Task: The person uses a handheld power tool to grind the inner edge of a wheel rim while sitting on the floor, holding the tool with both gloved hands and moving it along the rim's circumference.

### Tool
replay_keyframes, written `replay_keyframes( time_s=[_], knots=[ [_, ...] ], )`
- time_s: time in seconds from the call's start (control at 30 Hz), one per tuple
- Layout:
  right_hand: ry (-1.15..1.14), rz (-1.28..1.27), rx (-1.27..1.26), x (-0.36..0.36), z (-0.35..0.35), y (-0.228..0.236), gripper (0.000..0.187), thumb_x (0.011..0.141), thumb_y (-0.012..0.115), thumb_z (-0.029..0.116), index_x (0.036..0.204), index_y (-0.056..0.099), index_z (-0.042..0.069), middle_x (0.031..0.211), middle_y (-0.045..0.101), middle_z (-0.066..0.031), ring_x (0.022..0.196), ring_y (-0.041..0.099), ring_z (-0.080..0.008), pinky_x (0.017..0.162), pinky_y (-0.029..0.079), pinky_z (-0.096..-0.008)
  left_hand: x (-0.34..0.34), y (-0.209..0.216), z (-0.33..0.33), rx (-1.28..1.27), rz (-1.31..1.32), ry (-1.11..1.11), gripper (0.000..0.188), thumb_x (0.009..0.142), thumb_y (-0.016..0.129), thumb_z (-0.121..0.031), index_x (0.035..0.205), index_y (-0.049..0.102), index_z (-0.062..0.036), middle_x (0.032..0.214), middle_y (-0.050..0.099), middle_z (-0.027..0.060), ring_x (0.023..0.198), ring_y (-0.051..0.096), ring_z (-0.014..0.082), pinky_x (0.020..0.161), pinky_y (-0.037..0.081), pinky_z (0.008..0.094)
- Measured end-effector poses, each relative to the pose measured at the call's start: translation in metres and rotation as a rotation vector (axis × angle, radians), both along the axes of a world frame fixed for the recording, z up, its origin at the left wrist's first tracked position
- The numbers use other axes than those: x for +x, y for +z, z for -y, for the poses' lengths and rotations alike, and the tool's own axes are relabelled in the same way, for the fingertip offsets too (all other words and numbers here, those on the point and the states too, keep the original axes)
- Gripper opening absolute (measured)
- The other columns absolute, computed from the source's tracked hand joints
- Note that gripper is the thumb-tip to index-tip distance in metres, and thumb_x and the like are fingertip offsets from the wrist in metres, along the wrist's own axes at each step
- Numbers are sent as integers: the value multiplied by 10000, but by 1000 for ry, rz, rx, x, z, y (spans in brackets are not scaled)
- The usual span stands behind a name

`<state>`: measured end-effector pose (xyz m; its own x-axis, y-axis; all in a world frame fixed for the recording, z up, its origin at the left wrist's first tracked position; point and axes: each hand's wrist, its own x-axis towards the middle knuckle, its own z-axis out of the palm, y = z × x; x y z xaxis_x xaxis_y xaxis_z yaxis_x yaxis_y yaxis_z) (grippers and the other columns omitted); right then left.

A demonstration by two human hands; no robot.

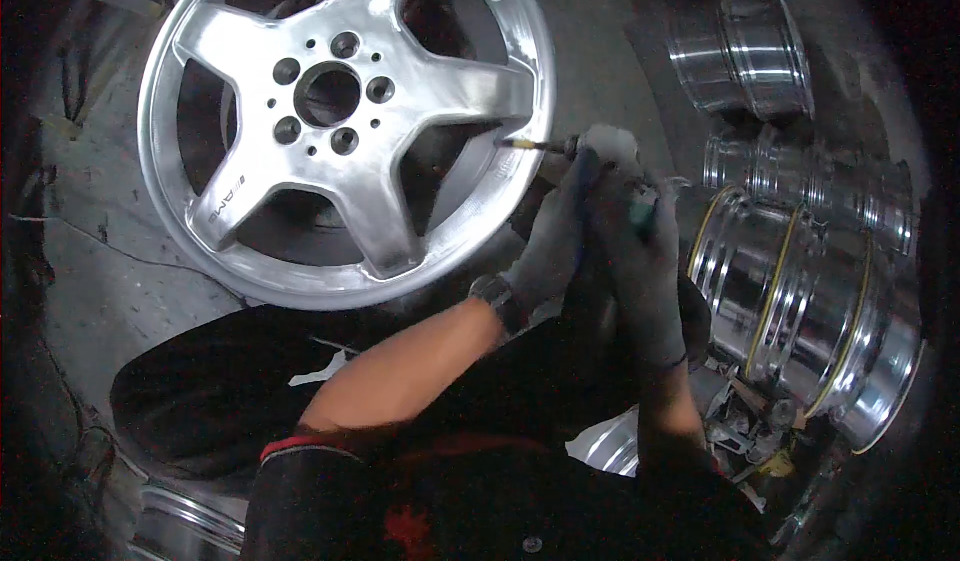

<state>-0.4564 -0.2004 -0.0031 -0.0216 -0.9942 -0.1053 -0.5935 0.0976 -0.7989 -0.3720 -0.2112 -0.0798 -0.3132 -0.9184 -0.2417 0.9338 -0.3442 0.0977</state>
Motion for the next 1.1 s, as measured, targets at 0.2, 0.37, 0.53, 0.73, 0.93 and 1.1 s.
replay_keyframes(
  time_s=[0.2,0.37,0.53,0.73,0.93,1.1],
  knots=[
    [-97,110,88,9,-7,5,644,914,774,90,1450,421,26,1295,592,-135,1174,590,-208,978,525,-336,-2,-3,-10,-8,23,-61,511,1097,440,-464,1300,604,-24,1229,643,46,1154,583,134,1025,459,296],
    [-186,133,289,1,-17,6,658,913,779,103,1456,415,27,1328,587,-136,1206,575,-209,986,519,-342,-2,6,-27,81,7,-42,536,1102,408,-461,1383,545,-26,1313,630,102,1205,604,220,1054,483,367],
    [-74,172,74,-18,1,3,612,938,747,92,1453,426,13,1310,612,-134,1204,588,-208,1005,512,-351,-21,-4,9,37,-12,-56,506,1104,425,-430,1385,545,-27,1315,629,95,1202,606,203,1052,485,358],
    [-137,194,47,-19,-5,3,616,944,731,70,1471,417,21,1320,599,-128,1203,587,-202,1010,520,-351,-19,5,4,-32,13,-68,502,1104,427,-436,1385,542,-37,1285,637,82,1183,607,176,1062,473,347],
    [-247,242,329,0,-19,23,621,943,723,67,1482,417,32,1303,611,-122,1191,597,-199,996,525,-337,-18,1,-30,89,75,-108,530,1110,396,-454,1398,531,-30,1315,624,66,1197,593,164,1082,451,345],
    [-95,12,97,-34,-1,4,534,958,711,96,1435,484,20,1279,636,-115,1154,615,-187,958,538,-320,-23,9,-1,48,121,-117,576,1062,501,-523,1264,635,-1,1134,655,37,1040,576,117,928,461,294]
  ],
)
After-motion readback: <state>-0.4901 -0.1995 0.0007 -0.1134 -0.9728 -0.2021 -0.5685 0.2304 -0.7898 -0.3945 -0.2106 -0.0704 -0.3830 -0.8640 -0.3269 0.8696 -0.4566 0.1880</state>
